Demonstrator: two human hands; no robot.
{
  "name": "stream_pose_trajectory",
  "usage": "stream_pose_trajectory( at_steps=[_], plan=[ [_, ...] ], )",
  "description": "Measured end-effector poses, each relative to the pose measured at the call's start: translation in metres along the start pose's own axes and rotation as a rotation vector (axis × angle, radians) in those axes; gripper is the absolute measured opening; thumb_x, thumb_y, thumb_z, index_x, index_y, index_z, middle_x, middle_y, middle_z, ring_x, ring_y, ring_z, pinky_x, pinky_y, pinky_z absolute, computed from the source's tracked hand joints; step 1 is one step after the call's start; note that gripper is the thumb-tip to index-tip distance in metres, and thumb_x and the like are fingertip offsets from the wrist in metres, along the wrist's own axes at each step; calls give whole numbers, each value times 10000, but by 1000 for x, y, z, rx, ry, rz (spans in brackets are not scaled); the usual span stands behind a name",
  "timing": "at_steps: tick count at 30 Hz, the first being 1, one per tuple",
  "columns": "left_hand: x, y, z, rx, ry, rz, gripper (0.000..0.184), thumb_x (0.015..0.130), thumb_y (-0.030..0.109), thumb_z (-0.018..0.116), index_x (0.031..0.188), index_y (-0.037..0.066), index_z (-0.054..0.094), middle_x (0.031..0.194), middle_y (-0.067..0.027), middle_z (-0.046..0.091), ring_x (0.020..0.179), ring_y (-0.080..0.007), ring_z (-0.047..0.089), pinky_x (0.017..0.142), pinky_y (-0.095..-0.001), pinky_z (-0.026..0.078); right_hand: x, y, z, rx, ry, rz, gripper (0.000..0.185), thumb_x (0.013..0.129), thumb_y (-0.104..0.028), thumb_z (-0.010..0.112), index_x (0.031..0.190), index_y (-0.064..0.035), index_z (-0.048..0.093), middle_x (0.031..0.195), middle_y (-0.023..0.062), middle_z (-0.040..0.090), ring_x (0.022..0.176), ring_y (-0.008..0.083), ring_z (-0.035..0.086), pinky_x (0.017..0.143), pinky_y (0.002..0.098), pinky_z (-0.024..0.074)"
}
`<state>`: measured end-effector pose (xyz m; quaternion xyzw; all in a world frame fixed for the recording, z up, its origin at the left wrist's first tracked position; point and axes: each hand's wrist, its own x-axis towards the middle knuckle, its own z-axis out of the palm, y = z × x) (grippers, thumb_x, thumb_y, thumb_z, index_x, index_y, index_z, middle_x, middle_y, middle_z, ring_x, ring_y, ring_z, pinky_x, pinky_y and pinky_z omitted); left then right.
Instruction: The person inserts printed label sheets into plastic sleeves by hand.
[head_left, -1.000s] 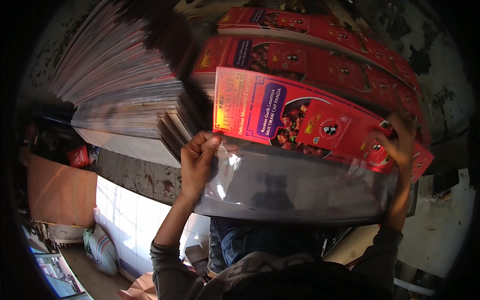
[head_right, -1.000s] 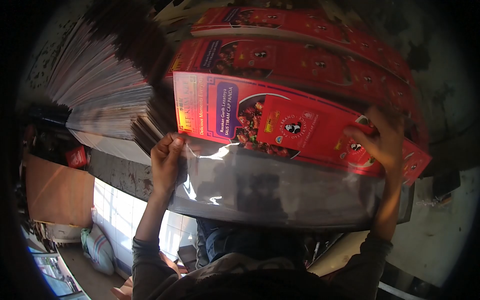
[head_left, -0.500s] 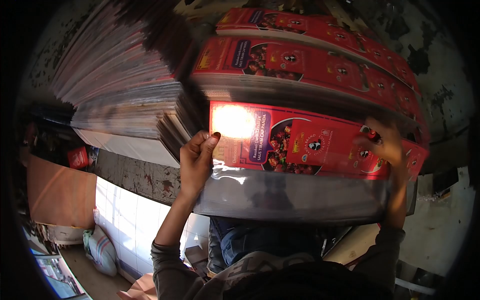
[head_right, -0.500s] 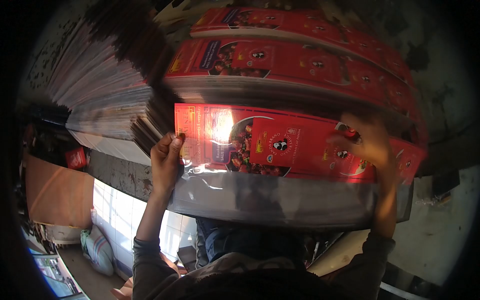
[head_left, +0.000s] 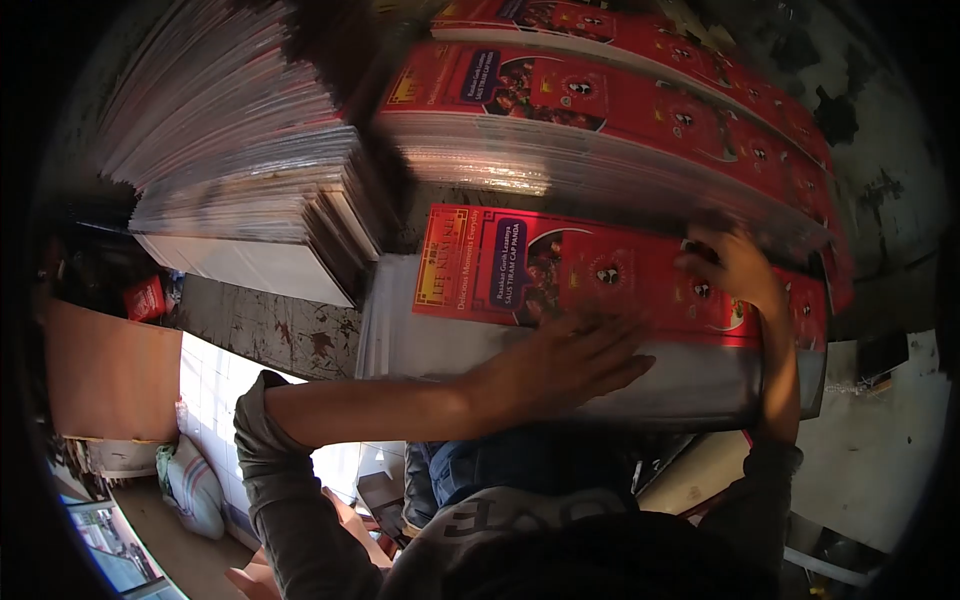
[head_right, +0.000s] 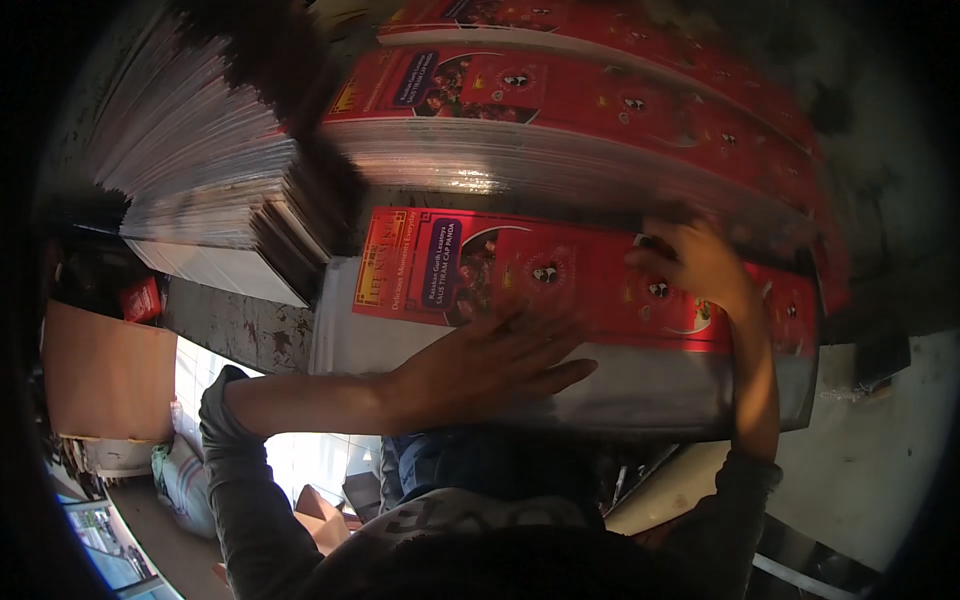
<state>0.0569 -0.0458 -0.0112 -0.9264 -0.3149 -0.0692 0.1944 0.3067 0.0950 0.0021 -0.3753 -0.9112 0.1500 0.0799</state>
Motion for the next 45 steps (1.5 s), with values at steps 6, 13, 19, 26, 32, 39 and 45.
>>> stream_pose_trajectory(
  at_steps=[6, 13, 19, 26, 32, 39, 45],
  plan=[
    [13, -1, 11, -152, 18, 11, 626, 792, 523, 507, 1329, 225, 386, 1368, -126, 364, 1233, -278, 379, 1023, -496, 245, -1, -5, -3, 60, 31, 50, 305, 766, -344, 649, 787, -44, 602, 648, 123, 588, 609, 304, 557, 590, 377, 403],
    [13, -8, 22, -285, 90, -24, 556, 810, 503, 520, 1272, 203, 450, 1350, -141, 380, 1250, -286, 361, 1016, -459, 292, -2, -31, -15, 17, 14, 171, 350, 759, -325, 666, 903, -23, 564, 821, 147, 576, 743, 304, 570, 690, 397, 423],
    [16, -23, 24, -530, -4, -44, 522, 817, 426, 546, 1276, 195, 452, 1373, -122, 361, 1275, -285, 338, 1046, -451, 243, 10, -99, 1, -178, 190, -364, 590, 748, -354, 655, 1160, 28, 476, 1218, 187, 439, 1067, 347, 473, 895, 406, 400],
    [18, -22, 31, -608, 46, -55, 519, 837, 361, 551, 1305, 177, 423, 1423, -139, 291, 1303, -301, 301, 1055, -471, 235, 39, -251, 111, -20, 183, -691, 997, 653, -664, 519, 1355, 9, 300, 1381, 200, 329, 1283, 314, 328, 1052, 486, 237],
    [16, -27, 31, -545, 120, -51, 475, 828, 354, 565, 1250, 155, 476, 1363, -143, 380, 1239, -298, 395, 1029, -474, 284, 49, -316, 153, -72, 328, -817, 986, 661, -639, 564, 1364, -9, 277, 1366, 140, 361, 1268, 255, 342, 1074, 450, 224],
    [-4, -28, -36, -234, 65, -183, 437, 807, 296, 609, 1204, 132, 526, 1331, -106, 425, 1170, -248, 466, 1015, -447, 300, 14, -325, 151, -527, 413, -725, 505, 860, -273, 408, 1289, -9, 384, 1259, 108, 466, 1211, 255, 402, 1045, 424, 278],
    [-146, 18, -12, 206, 1194, -1397, 226, 948, 126, 360, 899, -27, 519, 679, -56, 444, 566, -104, 408, 522, -250, 312, -40, -375, 269, 16, 290, -1345, 171, 820, -172, 462, 941, -79, 537, 955, 27, 543, 926, 180, 528, 876, 361, 391]
  ],
)
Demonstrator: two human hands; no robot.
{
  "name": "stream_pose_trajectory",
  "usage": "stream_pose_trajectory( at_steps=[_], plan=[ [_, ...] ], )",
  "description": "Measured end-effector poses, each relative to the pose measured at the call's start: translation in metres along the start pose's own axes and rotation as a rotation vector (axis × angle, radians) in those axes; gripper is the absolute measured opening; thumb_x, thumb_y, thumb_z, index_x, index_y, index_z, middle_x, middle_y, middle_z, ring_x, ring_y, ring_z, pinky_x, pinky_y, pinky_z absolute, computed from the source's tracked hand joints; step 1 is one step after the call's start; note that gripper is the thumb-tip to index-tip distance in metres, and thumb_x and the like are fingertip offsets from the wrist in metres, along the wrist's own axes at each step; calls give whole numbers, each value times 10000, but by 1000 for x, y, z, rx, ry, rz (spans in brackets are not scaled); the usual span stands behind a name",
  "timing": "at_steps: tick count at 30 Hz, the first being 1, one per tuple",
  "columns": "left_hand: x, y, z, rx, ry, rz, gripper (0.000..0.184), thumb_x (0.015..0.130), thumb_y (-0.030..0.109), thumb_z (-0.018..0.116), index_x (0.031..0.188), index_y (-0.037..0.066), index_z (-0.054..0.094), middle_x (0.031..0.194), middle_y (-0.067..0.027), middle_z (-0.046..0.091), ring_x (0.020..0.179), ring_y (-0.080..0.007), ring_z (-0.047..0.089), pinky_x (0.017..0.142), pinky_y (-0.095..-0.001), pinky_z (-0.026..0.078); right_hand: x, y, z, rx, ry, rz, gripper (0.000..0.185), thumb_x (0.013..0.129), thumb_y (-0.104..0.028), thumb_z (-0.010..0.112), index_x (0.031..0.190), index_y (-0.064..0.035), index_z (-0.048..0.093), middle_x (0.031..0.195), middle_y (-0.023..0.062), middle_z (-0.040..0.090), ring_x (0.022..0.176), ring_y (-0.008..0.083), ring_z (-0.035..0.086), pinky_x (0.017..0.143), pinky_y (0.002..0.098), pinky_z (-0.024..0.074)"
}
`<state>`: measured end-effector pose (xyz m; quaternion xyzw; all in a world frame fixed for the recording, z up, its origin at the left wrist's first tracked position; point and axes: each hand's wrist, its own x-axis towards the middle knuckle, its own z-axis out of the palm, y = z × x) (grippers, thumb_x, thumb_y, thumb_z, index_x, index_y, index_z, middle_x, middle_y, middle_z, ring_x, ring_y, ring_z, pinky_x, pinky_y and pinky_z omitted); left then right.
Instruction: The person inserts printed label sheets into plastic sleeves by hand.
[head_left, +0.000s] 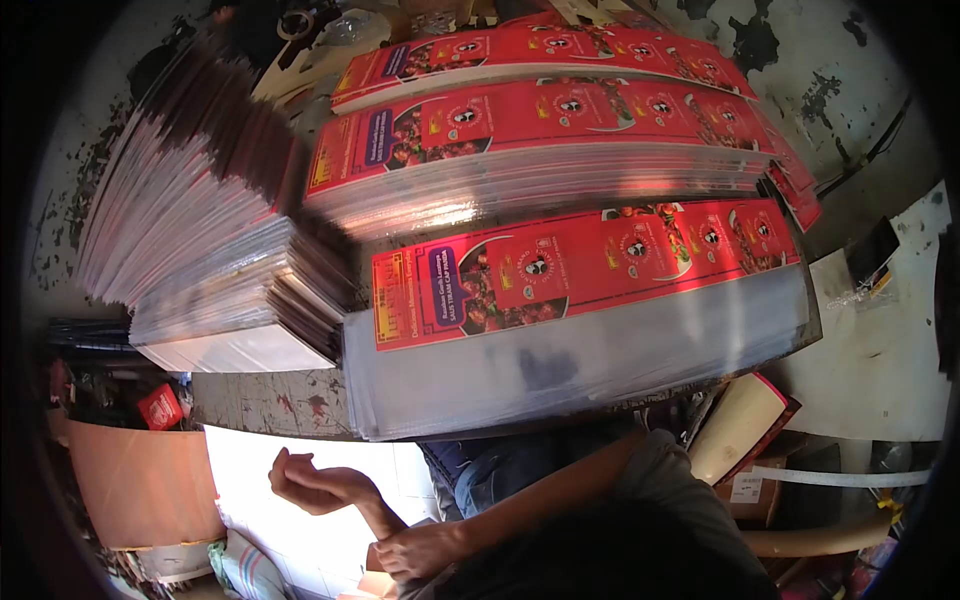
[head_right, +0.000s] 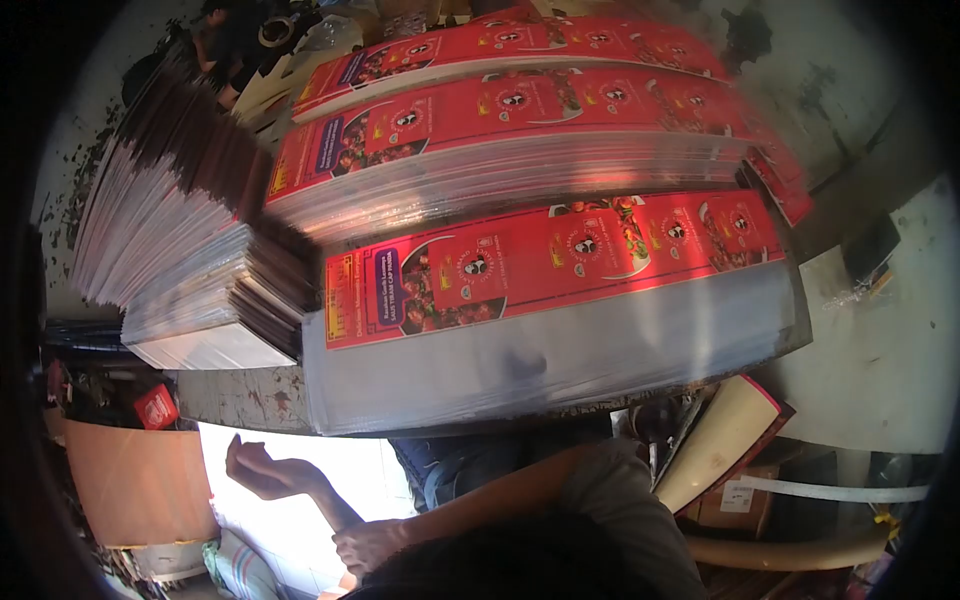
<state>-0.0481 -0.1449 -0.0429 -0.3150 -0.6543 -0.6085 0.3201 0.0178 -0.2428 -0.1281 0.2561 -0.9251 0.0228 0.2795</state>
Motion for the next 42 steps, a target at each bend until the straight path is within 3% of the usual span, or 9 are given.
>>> stream_pose_trajectory(
  at_steps=[3, 5, 9, 13, 16, 19, 27, 30, 42],
  plan=[
    [-62, -72, -47, 75, -74, -259, 273, 932, 235, 444, 918, -26, 525, 692, -78, 481, 585, -149, 456, 544, -291, 371, -21, -30, 78, 744, 368, 47, 126, 793, -173, 499, 864, -83, 550, 875, 21, 546, 846, 176, 543, 813, 337, 415],
    [-102, -108, -64, 164, -453, -606, 277, 931, 239, 445, 922, -25, 526, 699, -80, 484, 593, -154, 459, 550, -293, 373, -25, 4, 38, 582, 93, -119, 198, 789, -263, 542, 861, -80, 565, 841, 14, 556, 843, 183, 554, 821, 342, 428],
    [-133, -154, -80, 356, -837, -898, 284, 930, 248, 447, 929, -24, 528, 714, -85, 491, 609, -163, 466, 562, -299, 378, -51, 48, 67, 580, -267, 294, 490, 870, -513, 428, 954, -72, 623, 1165, 89, 541, 1190, 243, 436, 1041, 467, 285],
    [-135, -174, -81, 431, -972, -932, 291, 928, 257, 448, 937, -22, 531, 729, -89, 497, 625, -172, 473, 574, -304, 382, -20, 52, 56, 430, 113, 512, 422, 912, -428, 396, 987, -68, 604, 1049, 139, 592, 1150, 269, 467, 1017, 471, 303],
    [-134, -182, -77, 470, -1038, -918, 297, 927, 263, 450, 943, -21, 532, 740, -93, 502, 637, -178, 478, 583, -309, 386, 16, 57, 41, 1504, 176, 85, 420, 955, -355, 337, 1016, -6, 563, 1086, 135, 565, 1070, 281, 499, 985, 403, 323],
    [-131, -185, -75, 495, -1086, -911, 302, 926, 270, 451, 948, -20, 534, 751, -96, 507, 650, -185, 484, 592, -313, 389, -26, 70, 55, 835, 80, 382, 401, 951, -345, 349, 1022, -12, 561, 1081, 133, 565, 1065, 274, 503, 977, 395, 331],
    [-135, -190, -74, 580, -1239, -862, 318, 923, 288, 454, 963, -17, 539, 781, -106, 520, 682, -203, 497, 616, -324, 398, -9, 66, 17, 880, 311, 546, 355, 940, -318, 381, 1040, -26, 556, 1069, 127, 567, 1052, 256, 515, 955, 375, 353],
    [-141, -184, -72, 605, -1336, -821, 325, 922, 294, 455, 969, -16, 540, 792, -109, 525, 694, -210, 503, 625, -328, 401, -14, 60, 35, 940, 472, 300, 361, 916, -342, 429, 1041, -30, 561, 1037, 124, 576, 1050, 242, 518, 930, 368, 381],
    [-161, -183, -60, 627, -1731, -520, 351, 917, 321, 460, 991, -11, 547, 837, -123, 545, 743, -237, 523, 661, -344, 415, -24, 88, -14, 992, -421, 716, 463, 940, -402, 336, 1060, -8, 547, 1047, 124, 588, 1040, 294, 529, 916, 408, 402]
  ],
)
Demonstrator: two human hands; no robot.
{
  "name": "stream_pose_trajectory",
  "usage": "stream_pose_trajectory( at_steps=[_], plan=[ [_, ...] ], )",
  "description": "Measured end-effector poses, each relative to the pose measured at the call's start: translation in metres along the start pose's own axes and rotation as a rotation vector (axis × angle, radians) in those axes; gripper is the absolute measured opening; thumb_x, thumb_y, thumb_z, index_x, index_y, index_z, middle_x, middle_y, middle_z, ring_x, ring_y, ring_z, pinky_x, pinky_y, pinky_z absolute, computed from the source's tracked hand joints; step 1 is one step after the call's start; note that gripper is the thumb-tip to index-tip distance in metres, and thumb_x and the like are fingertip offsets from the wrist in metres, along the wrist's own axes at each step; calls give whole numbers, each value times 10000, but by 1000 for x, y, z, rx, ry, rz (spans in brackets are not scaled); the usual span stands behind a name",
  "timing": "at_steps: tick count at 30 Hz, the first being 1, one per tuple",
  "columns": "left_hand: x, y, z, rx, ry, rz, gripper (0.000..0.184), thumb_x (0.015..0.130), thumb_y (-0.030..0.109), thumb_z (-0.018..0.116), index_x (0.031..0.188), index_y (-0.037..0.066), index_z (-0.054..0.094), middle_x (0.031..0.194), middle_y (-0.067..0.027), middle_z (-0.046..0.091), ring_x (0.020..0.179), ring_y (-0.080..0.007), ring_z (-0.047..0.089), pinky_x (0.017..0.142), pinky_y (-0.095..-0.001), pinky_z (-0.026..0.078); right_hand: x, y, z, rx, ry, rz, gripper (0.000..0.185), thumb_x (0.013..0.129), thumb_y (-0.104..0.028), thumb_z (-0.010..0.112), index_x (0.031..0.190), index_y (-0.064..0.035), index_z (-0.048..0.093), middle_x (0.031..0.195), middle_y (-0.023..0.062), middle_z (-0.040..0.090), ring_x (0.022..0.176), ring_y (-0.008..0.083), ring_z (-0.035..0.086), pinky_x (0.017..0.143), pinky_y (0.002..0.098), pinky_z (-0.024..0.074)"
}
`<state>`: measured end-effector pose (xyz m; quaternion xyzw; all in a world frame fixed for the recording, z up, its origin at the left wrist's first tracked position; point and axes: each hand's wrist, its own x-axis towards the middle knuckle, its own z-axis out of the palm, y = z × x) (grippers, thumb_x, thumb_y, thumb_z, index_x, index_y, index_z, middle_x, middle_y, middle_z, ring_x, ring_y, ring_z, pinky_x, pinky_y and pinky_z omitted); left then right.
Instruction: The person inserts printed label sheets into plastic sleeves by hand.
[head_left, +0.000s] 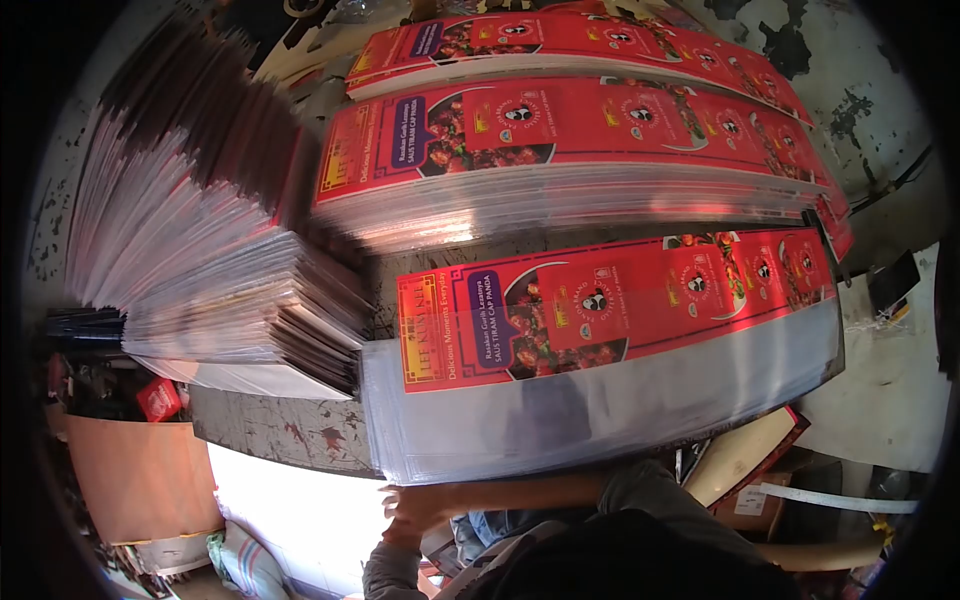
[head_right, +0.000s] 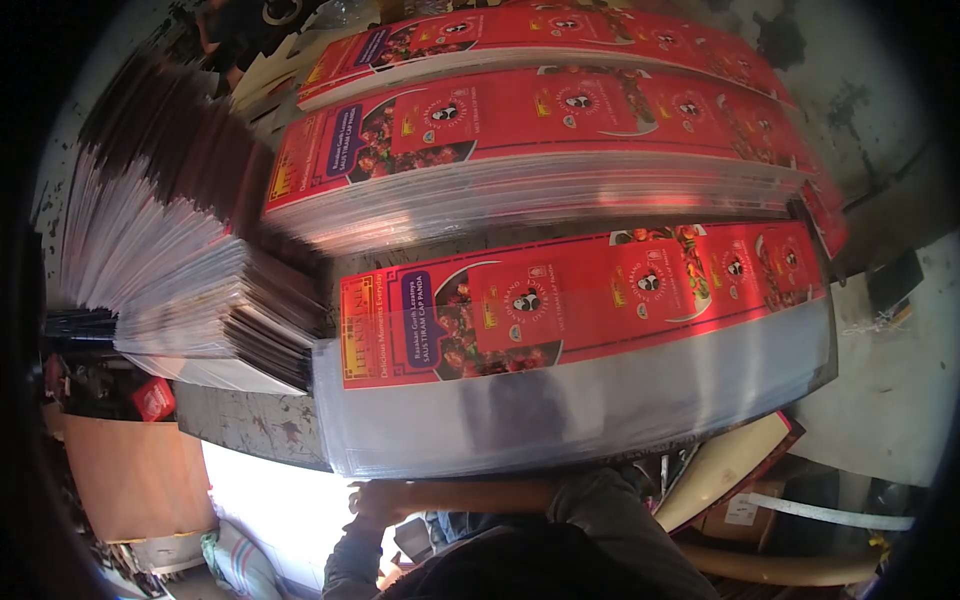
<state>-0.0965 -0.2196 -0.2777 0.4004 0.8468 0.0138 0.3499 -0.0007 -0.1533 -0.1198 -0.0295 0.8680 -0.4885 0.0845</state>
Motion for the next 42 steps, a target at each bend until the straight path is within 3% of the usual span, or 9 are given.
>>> stream_pose_trajectory(
  at_steps=[2, 7, 16, 21, 23, 28, 36, 39, 42],
  plan=[
    [0, 0, 1, 46, -43, 29, 355, 916, 325, 461, 995, -10, 548, 845, -125, 549, 751, -241, 527, 667, -347, 417, 15, -22, 19, 171, 140, -336, 486, 949, -417, 300, 1121, -11, 504, 1092, 133, 567, 1072, 289, 512, 967, 416, 372],
    [-7, 2, -2, 175, -141, 104, 367, 914, 336, 463, 1004, -8, 551, 863, -131, 557, 771, -252, 536, 682, -354, 423, 11, 31, 36, 69, 377, -405, 501, 956, -412, 270, 1250, -31, 410, 1241, 136, 486, 1167, 267, 458, 1040, 418, 300],
    [2, 8, 1, 400, -262, 312, 388, 911, 356, 466, 1021, -5, 556, 897, -142, 572, 807, -272, 551, 709, -366, 433, -9, 36, 22, 15, 315, -195, 416, 956, -346, 310, 1122, -17, 503, 1098, 152, 554, 1072, 286, 511, 975, 414, 361],
    [0, 6, -3, 467, -304, 383, 400, 909, 367, 468, 1030, -3, 559, 916, -148, 580, 828, -283, 560, 724, -373, 439, -4, 11, -10, 48, -89, 102, 443, 965, -341, 270, 1110, 7, 504, 1084, 172, 552, 1062, 300, 510, 972, 414, 360],
    [0, 8, -4, 494, -318, 415, 405, 908, 372, 469, 1034, -2, 560, 923, -150, 583, 836, -288, 563, 730, -376, 441, 14, -8, 31, 84, 384, -363, 424, 954, -328, 297, 1184, -11, 459, 1121, 166, 540, 1062, 296, 507, 937, 404, 377],
    [2, 10, -7, 574, -340, 512, 417, 906, 383, 471, 1043, 0, 563, 942, -156, 592, 856, -299, 572, 745, -383, 447, -7, 54, 45, -240, 692, -519, 441, 941, -307, 385, 1303, -56, 399, 1263, 132, 476, 1178, 246, 453, 971, 394, 376],
    [5, 15, -28, 749, -226, 974, 437, 903, 400, 474, 1058, 3, 568, 971, -165, 605, 888, -317, 586, 769, -394, 456, -120, 149, 110, 162, 657, 190, 460, 841, -219, 558, 1258, -58, 447, 1283, 124, 461, 1211, 275, 410, 1020, 386, 322],
    [-37, 85, -88, 680, -743, 452, 540, 875, 477, 477, 1207, 51, 500, 1194, -186, 525, 1116, -366, 486, 941, -431, 388, -226, 141, 128, 258, 744, 489, 447, 838, -206, 566, 1239, -40, 460, 1266, 143, 472, 1197, 294, 423, 1006, 390, 334],
    [-81, 89, -112, 436, -483, 862, 608, 859, 468, 515, 1292, 61, 390, 1199, -169, 517, 1062, -341, 532, 908, -416, 418, -316, 125, 145, 328, 887, 759, 434, 834, -192, 574, 1220, -22, 473, 1249, 161, 483, 1182, 314, 436, 991, 393, 347]
  ],
)
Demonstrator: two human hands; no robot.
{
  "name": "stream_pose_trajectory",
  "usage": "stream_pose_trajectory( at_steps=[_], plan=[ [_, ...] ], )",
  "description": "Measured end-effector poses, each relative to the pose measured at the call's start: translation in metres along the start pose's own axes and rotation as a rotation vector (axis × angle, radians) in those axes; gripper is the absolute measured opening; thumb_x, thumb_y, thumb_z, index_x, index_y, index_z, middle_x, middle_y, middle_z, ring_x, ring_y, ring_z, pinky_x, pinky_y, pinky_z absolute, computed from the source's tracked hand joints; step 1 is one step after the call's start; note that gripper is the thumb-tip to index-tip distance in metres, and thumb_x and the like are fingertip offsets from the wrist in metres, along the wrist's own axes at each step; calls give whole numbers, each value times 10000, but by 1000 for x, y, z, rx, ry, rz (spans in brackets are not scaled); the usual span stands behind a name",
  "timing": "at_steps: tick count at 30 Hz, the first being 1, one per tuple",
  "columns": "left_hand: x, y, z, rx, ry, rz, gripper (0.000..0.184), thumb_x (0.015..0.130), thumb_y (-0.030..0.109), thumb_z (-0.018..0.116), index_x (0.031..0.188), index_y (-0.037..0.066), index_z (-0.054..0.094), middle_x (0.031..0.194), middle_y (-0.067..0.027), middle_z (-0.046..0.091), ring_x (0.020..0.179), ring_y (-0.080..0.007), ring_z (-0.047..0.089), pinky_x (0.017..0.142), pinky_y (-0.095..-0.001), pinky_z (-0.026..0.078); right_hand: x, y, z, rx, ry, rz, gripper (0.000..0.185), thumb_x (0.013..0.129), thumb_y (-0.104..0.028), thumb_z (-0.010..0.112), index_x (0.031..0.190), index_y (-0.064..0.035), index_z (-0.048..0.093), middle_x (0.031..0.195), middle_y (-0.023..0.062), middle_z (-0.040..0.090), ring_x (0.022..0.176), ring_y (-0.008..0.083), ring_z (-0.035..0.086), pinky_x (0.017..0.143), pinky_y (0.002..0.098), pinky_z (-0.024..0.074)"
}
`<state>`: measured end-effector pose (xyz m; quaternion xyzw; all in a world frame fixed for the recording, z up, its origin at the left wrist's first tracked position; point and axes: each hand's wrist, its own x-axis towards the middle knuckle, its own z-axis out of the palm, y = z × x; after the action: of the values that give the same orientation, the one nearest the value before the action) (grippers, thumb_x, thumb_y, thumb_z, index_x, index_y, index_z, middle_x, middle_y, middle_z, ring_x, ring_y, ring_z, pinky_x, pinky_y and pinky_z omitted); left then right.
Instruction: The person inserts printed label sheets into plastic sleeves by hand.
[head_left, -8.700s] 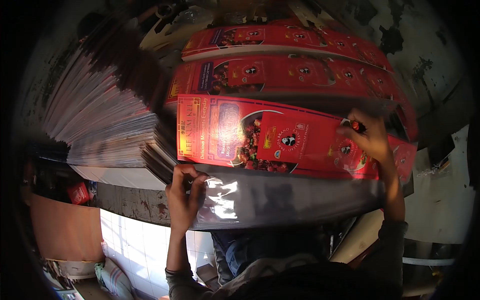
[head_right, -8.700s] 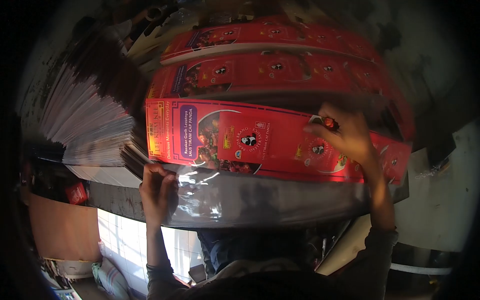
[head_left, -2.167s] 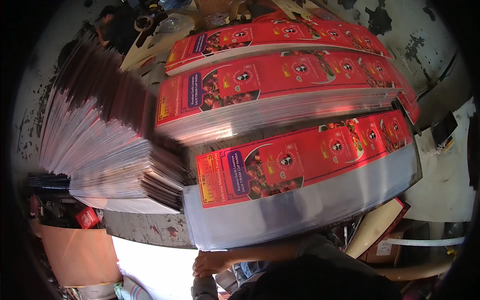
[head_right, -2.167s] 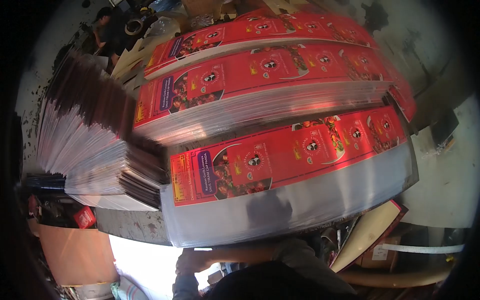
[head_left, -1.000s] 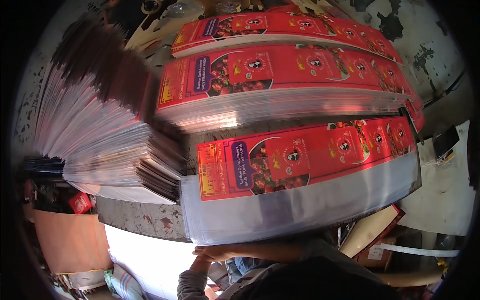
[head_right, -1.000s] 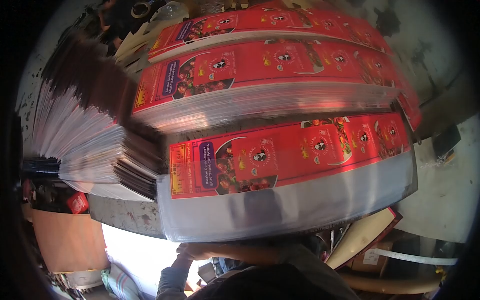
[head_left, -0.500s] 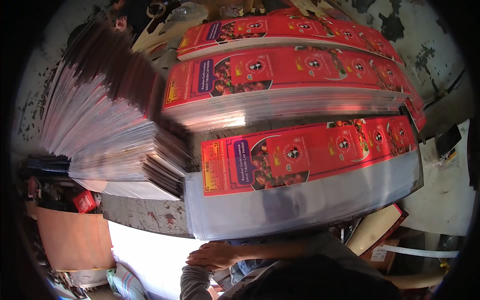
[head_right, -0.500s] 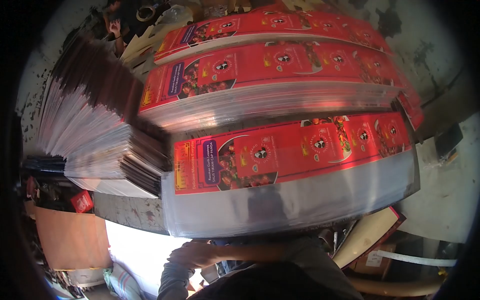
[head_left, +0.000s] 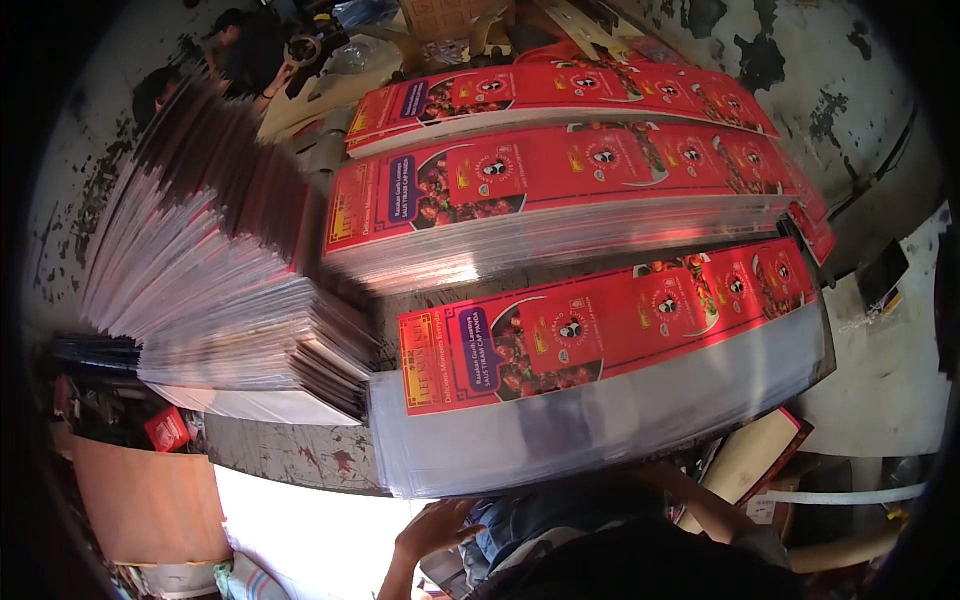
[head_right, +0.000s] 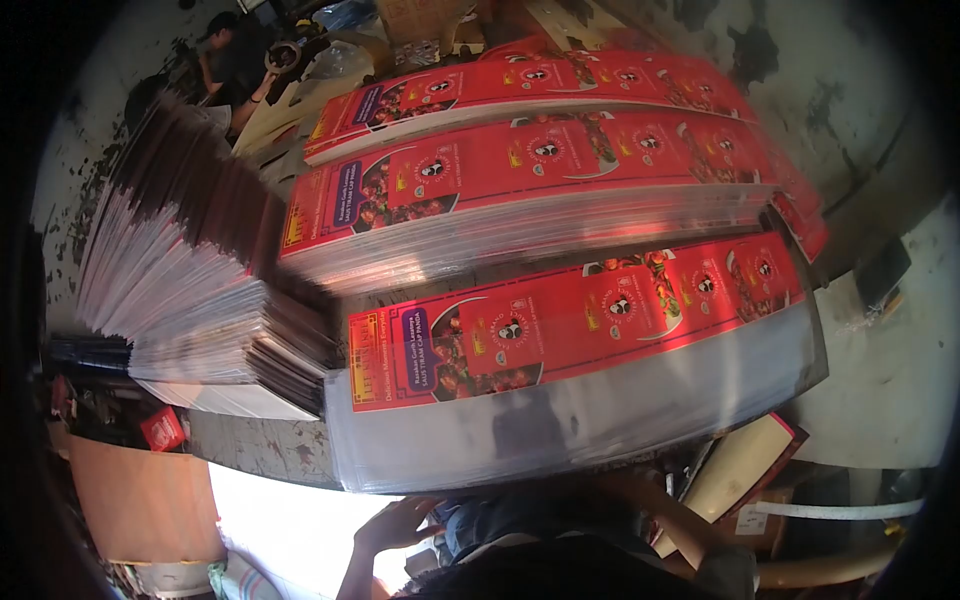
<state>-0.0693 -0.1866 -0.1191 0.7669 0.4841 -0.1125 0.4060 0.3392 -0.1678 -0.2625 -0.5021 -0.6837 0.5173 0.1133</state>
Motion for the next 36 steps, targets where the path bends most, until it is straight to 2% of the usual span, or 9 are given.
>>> stream_pose_trajectory(
  at_steps=[5, 9, 10, 15, 20, 24, 27, 28, 36],
  plan=[
    [-32, 51, -71, -354, -117, 260, 618, 837, 412, 570, 1296, 38, 395, 1293, -173, 461, 1065, -324, 549, 906, -411, 444, -40, 21, -58, -560, 543, -20, 275, 805, -174, 551, 1026, -12, 572, 1026, 111, 616, 1023, 265, 547, 894, 355, 416],
    [-65, 54, -125, -404, 129, 529, 603, 794, 323, 639, 1259, 1, 431, 1252, -181, 498, 1032, -319, 571, 865, -394, 476, -74, -17, -131, 54, 1188, 569, 313, 881, -239, 520, 769, 49, 563, 663, 138, 592, 590, 213, 599, 550, 338, 492],
    [-72, 57, -141, -407, 192, 591, 600, 783, 301, 657, 1249, -9, 440, 1242, -183, 508, 1023, -318, 577, 855, -390, 484, -78, -15, -149, -24, 1528, 381, 391, 921, -251, 449, 673, 40, 531, 501, 82, 503, 407, 147, 501, 400, 282, 430],
    [-56, 75, -196, 18, 516, 337, 548, 709, 249, 699, 1155, -5, 506, 1146, -159, 565, 1000, -319, 579, 828, -392, 485, -95, -104, -245, -250, 2027, 45, 300, 940, -229, 425, 878, 20, 579, 688, 54, 522, 658, 120, 482, 652, 267, 413],
    [14, 68, -221, 176, 705, 183, 609, 741, 344, 657, 1252, 87, 449, 1310, -164, 404, 1153, -353, 461, 934, -432, 412, -32, -164, -309, -417, 1263, -133, 196, 874, -171, 532, 972, -8, 578, 865, 68, 570, 864, 172, 523, 813, 277, 397],
    [39, 55, -220, 508, 682, 58, 739, 772, 438, 605, 1349, 75, 321, 1405, -180, 257, 1237, -386, 363, 996, -440, 364, 7, -167, -337, -666, 699, -279, 387, 764, -263, 639, 1067, -40, 548, 1090, 107, 536, 1052, 267, 495, 902, 368, 369],
    [45, 40, -207, 206, 646, 48, 810, 762, 522, 564, 1356, 41, 293, 1374, -200, 303, 1247, -376, 349, 996, -447, 349, 22, -175, -328, -860, 626, -298, 535, 696, -325, 669, 1127, -49, 512, 1186, 129, 476, 1104, 329, 452, 935, 420, 342],
    [44, 42, -206, 131, 626, 19, 786, 772, 415, 620, 1369, 41, 273, 1416, -173, 250, 1315, -362, 240, 1064, -445, 266, 27, -168, -322, -860, 642, -259, 553, 703, -349, 660, 1141, -50, 501, 1170, 133, 481, 1097, 327, 451, 941, 416, 333],
    [56, 59, -197, 380, 824, 20, 631, 787, 225, 623, 1329, 42, 356, 1355, -165, 316, 1256, -356, 322, 1017, -447, 303, 35, -158, -312, -785, 786, -300, 514, 731, -358, 639, 1115, -42, 509, 1158, 126, 476, 1077, 326, 455, 911, 409, 341]
  ],
)
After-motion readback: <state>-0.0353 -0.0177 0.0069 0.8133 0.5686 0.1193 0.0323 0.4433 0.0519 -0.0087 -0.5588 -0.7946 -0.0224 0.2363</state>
